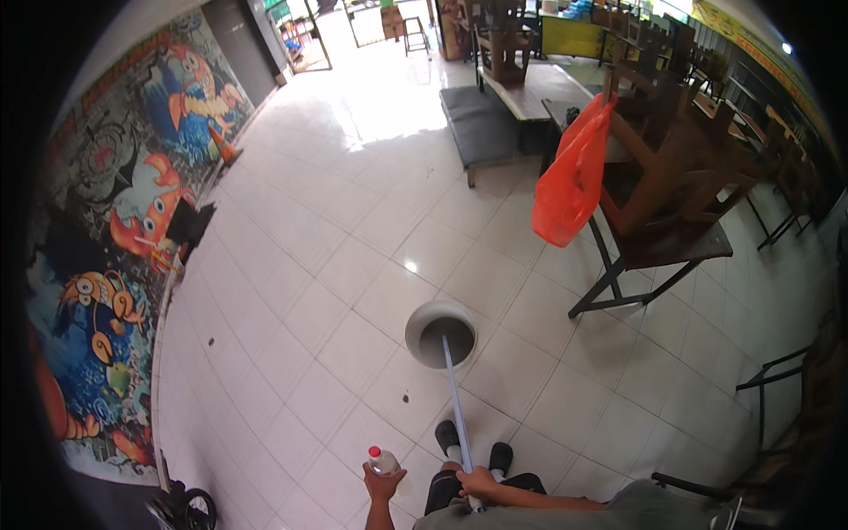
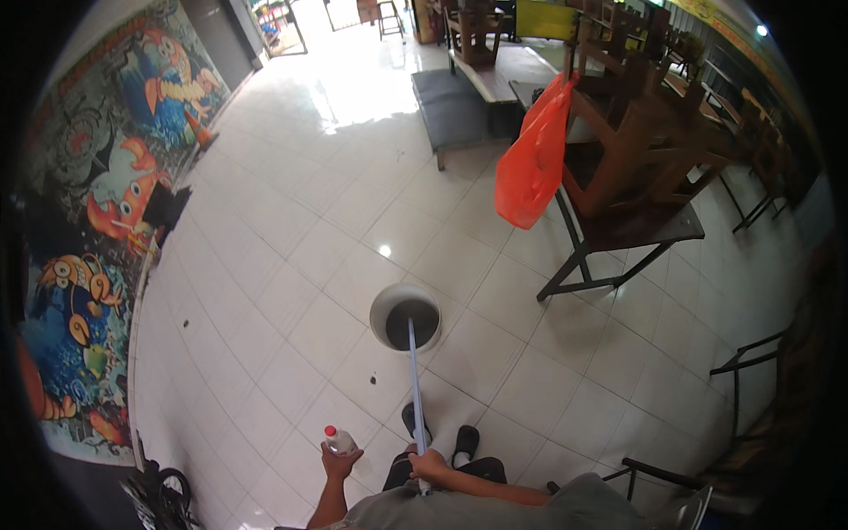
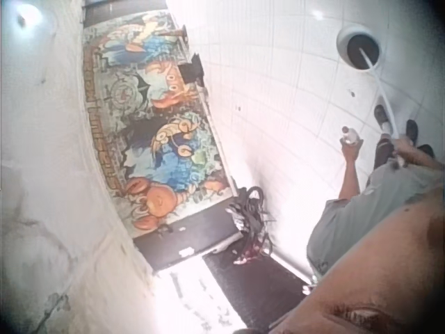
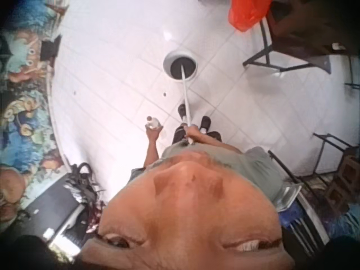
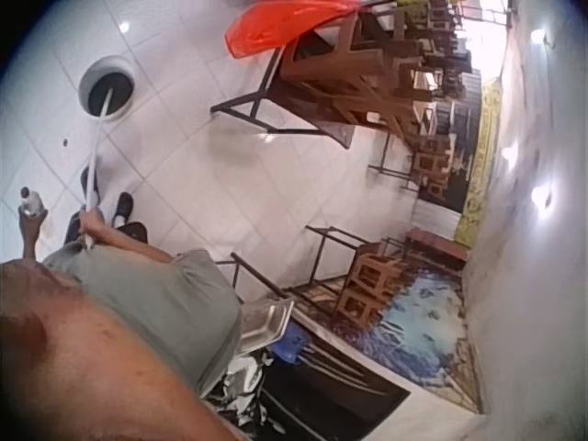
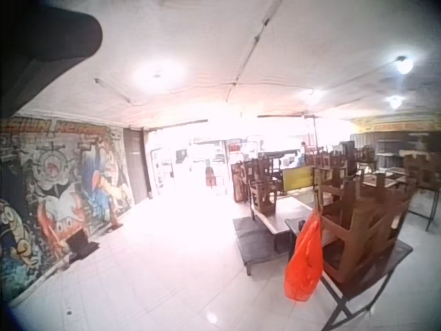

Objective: The person mops a tiled floor using a mop and bucket, moving around tables, chairs, and parked motorcycles. They refill a plastic bottle from a water dispenser and continue mopping different sections of the floor.

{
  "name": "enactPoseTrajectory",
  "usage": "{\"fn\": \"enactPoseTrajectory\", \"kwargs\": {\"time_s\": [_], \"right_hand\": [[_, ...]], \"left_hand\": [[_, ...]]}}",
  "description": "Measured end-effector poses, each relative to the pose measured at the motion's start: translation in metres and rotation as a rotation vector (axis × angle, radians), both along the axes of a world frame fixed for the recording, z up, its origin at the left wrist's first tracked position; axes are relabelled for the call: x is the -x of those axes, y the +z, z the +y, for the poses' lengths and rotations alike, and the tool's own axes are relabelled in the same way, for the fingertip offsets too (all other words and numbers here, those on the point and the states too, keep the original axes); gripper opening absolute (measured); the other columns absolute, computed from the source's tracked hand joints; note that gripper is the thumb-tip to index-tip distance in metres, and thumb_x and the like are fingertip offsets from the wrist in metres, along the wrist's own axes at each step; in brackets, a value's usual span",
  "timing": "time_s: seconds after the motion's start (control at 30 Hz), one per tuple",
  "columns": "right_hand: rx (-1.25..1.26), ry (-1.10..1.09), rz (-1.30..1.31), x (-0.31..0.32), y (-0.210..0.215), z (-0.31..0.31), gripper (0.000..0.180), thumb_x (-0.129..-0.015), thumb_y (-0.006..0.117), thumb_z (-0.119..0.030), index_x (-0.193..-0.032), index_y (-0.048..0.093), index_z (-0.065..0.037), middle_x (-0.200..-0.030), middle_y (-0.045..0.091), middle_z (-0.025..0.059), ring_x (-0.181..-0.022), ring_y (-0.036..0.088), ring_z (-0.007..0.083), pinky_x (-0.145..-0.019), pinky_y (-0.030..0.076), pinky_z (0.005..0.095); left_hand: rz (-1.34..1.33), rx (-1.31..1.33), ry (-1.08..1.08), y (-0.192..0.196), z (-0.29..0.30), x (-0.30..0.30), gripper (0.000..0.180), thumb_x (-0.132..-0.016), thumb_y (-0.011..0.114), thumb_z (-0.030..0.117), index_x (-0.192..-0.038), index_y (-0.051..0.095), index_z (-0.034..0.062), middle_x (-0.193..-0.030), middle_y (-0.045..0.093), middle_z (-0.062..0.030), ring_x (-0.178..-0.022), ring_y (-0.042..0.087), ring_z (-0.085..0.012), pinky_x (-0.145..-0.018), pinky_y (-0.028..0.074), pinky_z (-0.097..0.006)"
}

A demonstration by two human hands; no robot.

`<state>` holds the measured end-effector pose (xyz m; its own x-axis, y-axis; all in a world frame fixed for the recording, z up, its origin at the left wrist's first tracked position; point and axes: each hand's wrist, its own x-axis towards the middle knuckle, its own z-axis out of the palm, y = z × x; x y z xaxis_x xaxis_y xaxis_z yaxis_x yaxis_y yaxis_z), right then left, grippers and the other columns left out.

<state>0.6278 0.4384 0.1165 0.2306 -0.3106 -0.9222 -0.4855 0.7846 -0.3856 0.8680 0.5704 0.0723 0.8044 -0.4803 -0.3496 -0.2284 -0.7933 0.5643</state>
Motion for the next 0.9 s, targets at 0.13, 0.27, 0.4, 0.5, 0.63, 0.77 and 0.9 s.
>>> {"fn": "enactPoseTrajectory", "kwargs": {"time_s": [0.13, 0.27, 0.4, 0.5, 0.63, 0.77, 0.9], "right_hand": [[0.016, 0.105, -0.054, 0.006, 0.014, -0.027, 0.039, -0.091, 0.064, -0.03, -0.078, 0.059, 0.006, -0.066, 0.058, 0.0098, -0.054, 0.061, 0.0209, -0.047, 0.051, 0.0368], [0.015, 0.192, -0.079, 0.009, 0.027, -0.055, 0.036, -0.091, 0.061, -0.026, -0.077, 0.061, 0.008, -0.067, 0.062, 0.012, -0.059, 0.064, 0.0229, -0.052, 0.052, 0.0374], [0.081, 0.273, -0.094, 0.005, 0.027, -0.088, 0.036, -0.088, 0.063, -0.025, -0.082, 0.063, 0.01, -0.07, 0.065, 0.0142, -0.06, 0.066, 0.0234, -0.056, 0.053, 0.037], [0.149, 0.252, -0.032, -0.009, 0.002, -0.109, 0.037, -0.086, 0.065, -0.027, -0.084, 0.064, 0.011, -0.07, 0.066, 0.0145, -0.062, 0.067, 0.0229, -0.059, 0.054, 0.0362], [0.151, 0.325, -0.051, -0.034, -0.001, -0.155, 0.036, -0.085, 0.066, -0.027, -0.084, 0.064, 0.009, -0.07, 0.066, 0.0139, -0.062, 0.067, 0.0219, -0.059, 0.054, 0.0356], [0.18, 0.325, -0.062, -0.072, -0.025, -0.209, 0.035, -0.085, 0.068, -0.027, -0.082, 0.064, 0.007, -0.069, 0.065, 0.0106, -0.059, 0.065, 0.0197, -0.055, 0.053, 0.0342], [0.096, 0.239, -0.134, -0.118, 0.003, -0.289, 0.034, -0.086, 0.069, -0.028, -0.078, 0.064, 0.005, -0.066, 0.063, 0.0074, -0.054, 0.063, 0.0167, -0.051, 0.052, 0.0321]], "left_hand": [[-0.041, 0.095, 0.088, 0.006, -0.006, 0.006, 0.096, -0.048, 0.094, 0.035, -0.121, 0.042, 0.0003, -0.112, 0.062, -0.0203, -0.104, 0.062, -0.0362, -0.088, 0.051, -0.046], [-0.129, 0.116, 0.162, -0.004, -0.013, 0.004, 0.095, -0.047, 0.093, 0.031, -0.119, 0.042, -0.0013, -0.106, 0.062, -0.0214, -0.099, 0.062, -0.0383, -0.087, 0.051, -0.047], [-0.12, 0.073, 0.156, -0.022, -0.03, -0.01, 0.096, -0.046, 0.093, 0.032, -0.119, 0.041, -0.0015, -0.106, 0.062, -0.0226, -0.1, 0.062, -0.0402, -0.087, 0.05, -0.049], [-0.119, 0.078, 0.147, -0.033, -0.052, -0.018, 0.095, -0.045, 0.093, 0.033, -0.118, 0.041, -0.0012, -0.105, 0.062, -0.0223, -0.099, 0.062, -0.0399, -0.086, 0.05, -0.048], [-0.099, 0.081, 0.125, -0.039, -0.091, -0.035, 0.093, -0.045, 0.093, 0.033, -0.116, 0.042, -0.0008, -0.102, 0.063, -0.0215, -0.096, 0.064, -0.039, -0.083, 0.052, -0.048], [-0.08, 0.204, 0.145, -0.051, -0.154, -0.069, 0.091, -0.045, 0.093, 0.031, -0.115, 0.043, -0.0003, -0.1, 0.064, -0.0209, -0.093, 0.065, -0.038, -0.081, 0.053, -0.046], [-0.063, 0.156, 0.062, -0.047, -0.242, -0.116, 0.09, -0.045, 0.094, 0.03, -0.113, 0.043, 0.0009, -0.1, 0.064, -0.02, -0.093, 0.065, -0.0365, -0.081, 0.053, -0.045]]}}
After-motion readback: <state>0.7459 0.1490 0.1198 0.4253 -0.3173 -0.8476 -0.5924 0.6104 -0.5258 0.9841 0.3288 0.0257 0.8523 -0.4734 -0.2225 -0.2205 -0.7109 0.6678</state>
